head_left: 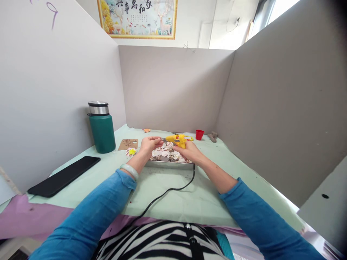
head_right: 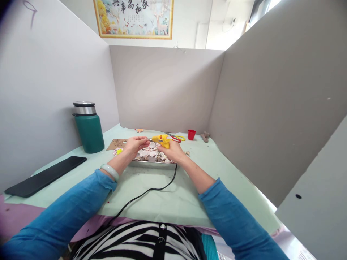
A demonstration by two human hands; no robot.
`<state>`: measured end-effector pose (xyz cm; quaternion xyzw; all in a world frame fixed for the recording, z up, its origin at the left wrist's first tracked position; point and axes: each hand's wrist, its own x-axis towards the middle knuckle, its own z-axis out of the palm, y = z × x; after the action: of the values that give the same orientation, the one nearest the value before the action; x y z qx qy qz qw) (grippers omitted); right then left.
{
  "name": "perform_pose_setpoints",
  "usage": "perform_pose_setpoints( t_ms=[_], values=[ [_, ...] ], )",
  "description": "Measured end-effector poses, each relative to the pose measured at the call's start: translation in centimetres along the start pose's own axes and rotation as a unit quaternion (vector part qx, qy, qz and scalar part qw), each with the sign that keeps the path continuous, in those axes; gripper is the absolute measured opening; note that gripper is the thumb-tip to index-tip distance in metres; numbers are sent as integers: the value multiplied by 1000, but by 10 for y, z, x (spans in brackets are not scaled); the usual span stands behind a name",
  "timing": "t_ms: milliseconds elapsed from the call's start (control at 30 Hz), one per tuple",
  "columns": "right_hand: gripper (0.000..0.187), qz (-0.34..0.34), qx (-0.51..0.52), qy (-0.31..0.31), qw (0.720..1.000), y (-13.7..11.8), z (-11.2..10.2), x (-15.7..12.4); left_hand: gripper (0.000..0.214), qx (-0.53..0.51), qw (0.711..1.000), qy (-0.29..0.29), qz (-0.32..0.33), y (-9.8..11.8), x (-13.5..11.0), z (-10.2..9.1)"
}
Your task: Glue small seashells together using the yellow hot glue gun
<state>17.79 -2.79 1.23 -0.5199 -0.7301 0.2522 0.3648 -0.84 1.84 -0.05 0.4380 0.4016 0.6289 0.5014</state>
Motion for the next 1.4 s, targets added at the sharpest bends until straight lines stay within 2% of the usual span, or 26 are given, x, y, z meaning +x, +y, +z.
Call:
perform_pose_setpoints(
  t_ms=[533,833,1067,1400],
  values=[
    [26,-24,-32,17,999,-7,0,-4,7,6,1000,-14,-2,-1,1,0],
    [26,-3,6,-5,1000,-2,0,-1,6,1,1000,-7,4,-3,4,-1],
    [29,-22,-21,11,999,-5,0,-3,8,6,1000,-10,-5,0,-1,1],
    [28,-4,-15,11,1000,-3,0,-2,10,8,1000,-1,3,-1,1,-1]
  ],
)
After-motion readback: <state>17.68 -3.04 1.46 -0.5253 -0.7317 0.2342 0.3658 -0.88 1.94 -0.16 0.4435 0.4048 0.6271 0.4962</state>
